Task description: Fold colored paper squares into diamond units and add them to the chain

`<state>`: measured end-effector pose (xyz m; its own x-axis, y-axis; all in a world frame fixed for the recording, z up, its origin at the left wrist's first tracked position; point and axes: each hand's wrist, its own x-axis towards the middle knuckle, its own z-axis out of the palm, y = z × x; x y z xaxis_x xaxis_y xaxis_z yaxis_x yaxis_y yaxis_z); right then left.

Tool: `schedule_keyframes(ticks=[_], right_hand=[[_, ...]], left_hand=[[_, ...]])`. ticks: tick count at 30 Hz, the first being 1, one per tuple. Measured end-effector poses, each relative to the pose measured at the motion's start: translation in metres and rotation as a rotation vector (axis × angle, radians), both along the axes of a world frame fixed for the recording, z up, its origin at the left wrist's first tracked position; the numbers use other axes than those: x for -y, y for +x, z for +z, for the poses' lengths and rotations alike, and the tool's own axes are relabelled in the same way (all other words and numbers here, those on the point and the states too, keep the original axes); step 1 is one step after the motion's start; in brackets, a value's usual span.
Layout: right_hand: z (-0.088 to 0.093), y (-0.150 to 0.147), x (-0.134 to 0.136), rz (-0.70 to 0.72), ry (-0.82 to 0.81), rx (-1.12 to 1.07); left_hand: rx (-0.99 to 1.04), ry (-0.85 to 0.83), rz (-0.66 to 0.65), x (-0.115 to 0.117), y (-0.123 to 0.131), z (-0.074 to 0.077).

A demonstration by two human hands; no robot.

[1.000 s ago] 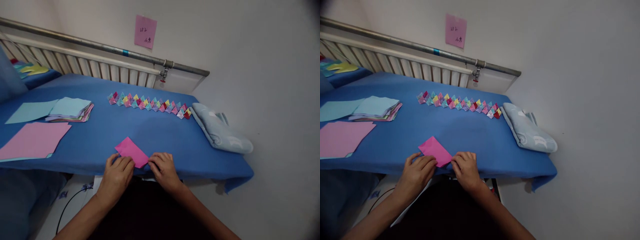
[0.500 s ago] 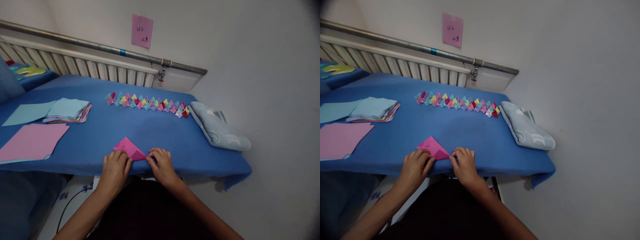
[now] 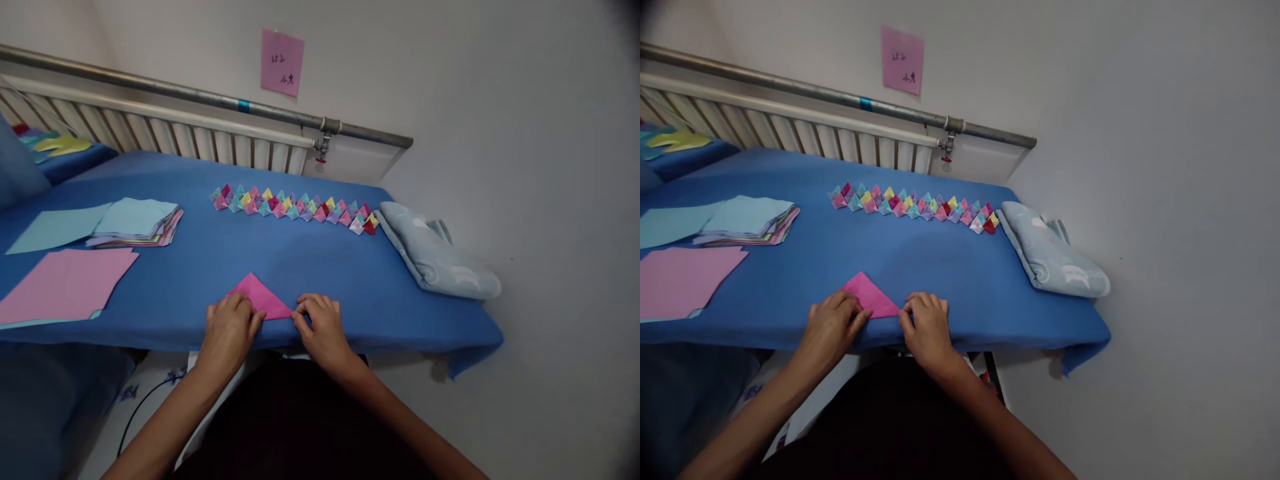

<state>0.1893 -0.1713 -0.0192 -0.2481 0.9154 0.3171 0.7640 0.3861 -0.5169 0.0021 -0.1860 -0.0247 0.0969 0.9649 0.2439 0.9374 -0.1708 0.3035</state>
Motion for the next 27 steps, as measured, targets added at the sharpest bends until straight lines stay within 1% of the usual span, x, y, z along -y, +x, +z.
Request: schedule_keyframes(ticks=[9,15,19,22,27], right_hand=[[-0.001,-0.001,0.0,-0.005,0.017,0.025],[-0.002,-0.001,0.0,-0.007,0.035,0.032],[-0.001,-0.002,-0.001,-0.014,0.017,0.024],[0.001,-0.001,-0.002,-0.011,-0.009,0.03],[0.004,0.0,-0.003,-0.024,-0.047,0.026]], left_hand=[[-0.057,0.054,-0.015,-0.002,0.0,-0.001],[-0.12,0.077,0.002,-0.002,0.002,-0.001],[-0.172,0.075,0.042,-0.001,0.002,-0.001],[-0.149,0.077,0.065,-0.001,-0.001,-0.003],[-0.073,0.083,0.054,0.002,-0.013,-0.007]])
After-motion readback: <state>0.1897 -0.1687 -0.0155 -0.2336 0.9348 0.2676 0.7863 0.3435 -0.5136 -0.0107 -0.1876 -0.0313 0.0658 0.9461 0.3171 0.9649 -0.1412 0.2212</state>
